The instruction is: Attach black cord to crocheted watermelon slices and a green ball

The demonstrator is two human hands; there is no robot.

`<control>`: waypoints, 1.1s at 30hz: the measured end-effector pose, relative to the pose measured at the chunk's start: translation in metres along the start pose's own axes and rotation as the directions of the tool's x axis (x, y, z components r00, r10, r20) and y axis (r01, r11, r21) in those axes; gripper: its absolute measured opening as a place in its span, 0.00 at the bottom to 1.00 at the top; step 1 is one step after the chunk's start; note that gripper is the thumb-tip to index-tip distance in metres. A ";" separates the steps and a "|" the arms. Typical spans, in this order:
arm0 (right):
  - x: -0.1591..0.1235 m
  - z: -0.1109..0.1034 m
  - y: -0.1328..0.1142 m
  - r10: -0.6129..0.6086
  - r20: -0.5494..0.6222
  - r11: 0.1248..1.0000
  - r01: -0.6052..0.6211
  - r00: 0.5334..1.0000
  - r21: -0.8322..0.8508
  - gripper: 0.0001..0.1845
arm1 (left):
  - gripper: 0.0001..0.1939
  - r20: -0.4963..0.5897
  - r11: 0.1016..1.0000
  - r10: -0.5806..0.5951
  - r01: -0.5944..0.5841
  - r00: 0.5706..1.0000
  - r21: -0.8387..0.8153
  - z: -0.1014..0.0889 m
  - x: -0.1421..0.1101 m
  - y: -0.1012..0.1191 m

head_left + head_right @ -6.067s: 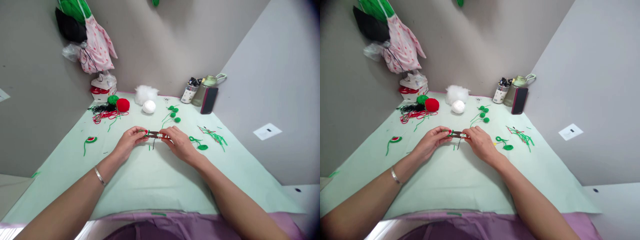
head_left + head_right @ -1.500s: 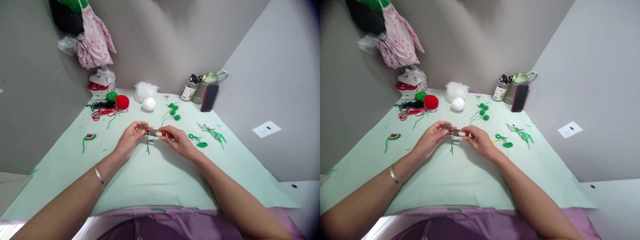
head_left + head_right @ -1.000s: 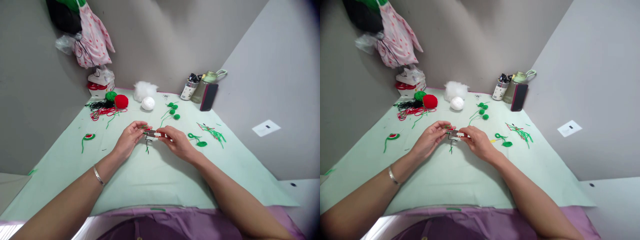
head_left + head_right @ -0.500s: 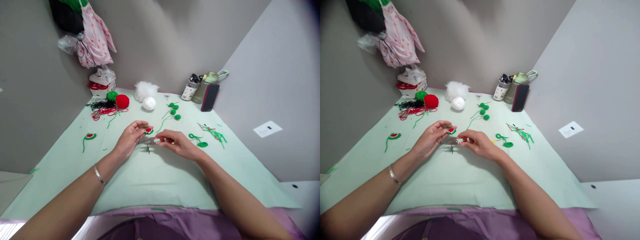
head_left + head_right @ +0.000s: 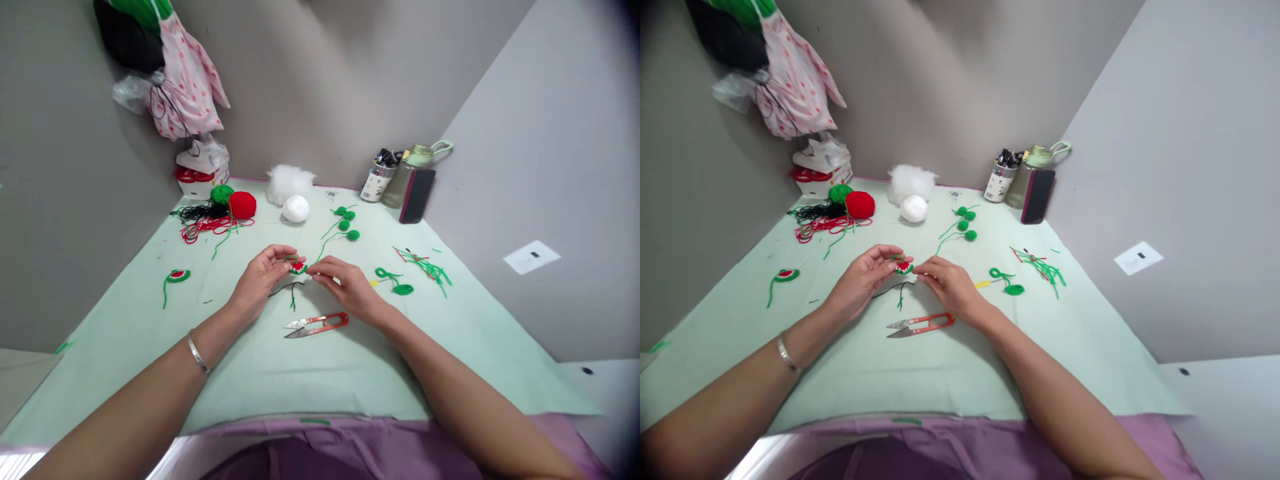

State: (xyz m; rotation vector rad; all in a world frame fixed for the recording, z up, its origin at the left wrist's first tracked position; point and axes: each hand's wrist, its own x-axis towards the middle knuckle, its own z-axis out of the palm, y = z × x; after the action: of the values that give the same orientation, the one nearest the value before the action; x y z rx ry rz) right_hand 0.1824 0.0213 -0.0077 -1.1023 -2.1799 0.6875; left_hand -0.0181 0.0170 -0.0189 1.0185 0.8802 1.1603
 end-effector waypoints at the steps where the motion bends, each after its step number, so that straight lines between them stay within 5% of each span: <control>1: 0.000 0.002 -0.002 0.056 0.004 0.996 -0.056 0.998 0.071 0.11 | 0.12 0.009 1.000 0.005 -0.005 1.000 0.002 0.001 0.000 -0.001; 5: 0.001 0.007 -0.011 0.230 0.095 0.901 -0.248 0.969 0.355 0.15 | 0.13 0.068 0.999 0.036 -0.036 0.997 0.008 0.002 -0.002 -0.006; 9: 0.003 0.007 -0.010 0.293 0.078 0.826 -0.294 0.953 0.481 0.18 | 0.13 0.055 0.995 0.009 -0.014 0.998 0.099 0.003 -0.003 -0.008; 19: 0.003 0.010 -0.019 0.308 -0.112 0.898 -0.249 0.945 0.364 0.17 | 0.13 0.150 0.936 -0.017 -0.037 0.989 0.350 0.001 -0.002 -0.004; 27: 0.004 0.000 -0.003 0.221 0.174 0.785 -0.281 0.959 0.552 0.18 | 0.12 0.201 0.922 -0.004 -0.074 0.980 0.380 0.001 -0.004 -0.001; 30: 0.005 -0.002 0.006 0.198 0.106 0.886 -0.225 0.974 0.406 0.19 | 0.12 0.129 0.930 -0.003 -0.044 0.992 0.365 -0.001 -0.002 0.003; 33: 0.005 0.003 0.018 0.085 -0.055 0.996 -0.086 0.995 -0.022 0.14 | 0.11 0.033 0.916 0.053 -0.062 0.998 0.396 -0.012 0.004 0.007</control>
State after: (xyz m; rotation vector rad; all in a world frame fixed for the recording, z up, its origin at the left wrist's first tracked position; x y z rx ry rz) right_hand 0.1875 0.0341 -0.0207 -1.2194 -2.1108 0.6619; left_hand -0.0303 0.0234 -0.0163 1.3928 1.1019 1.0372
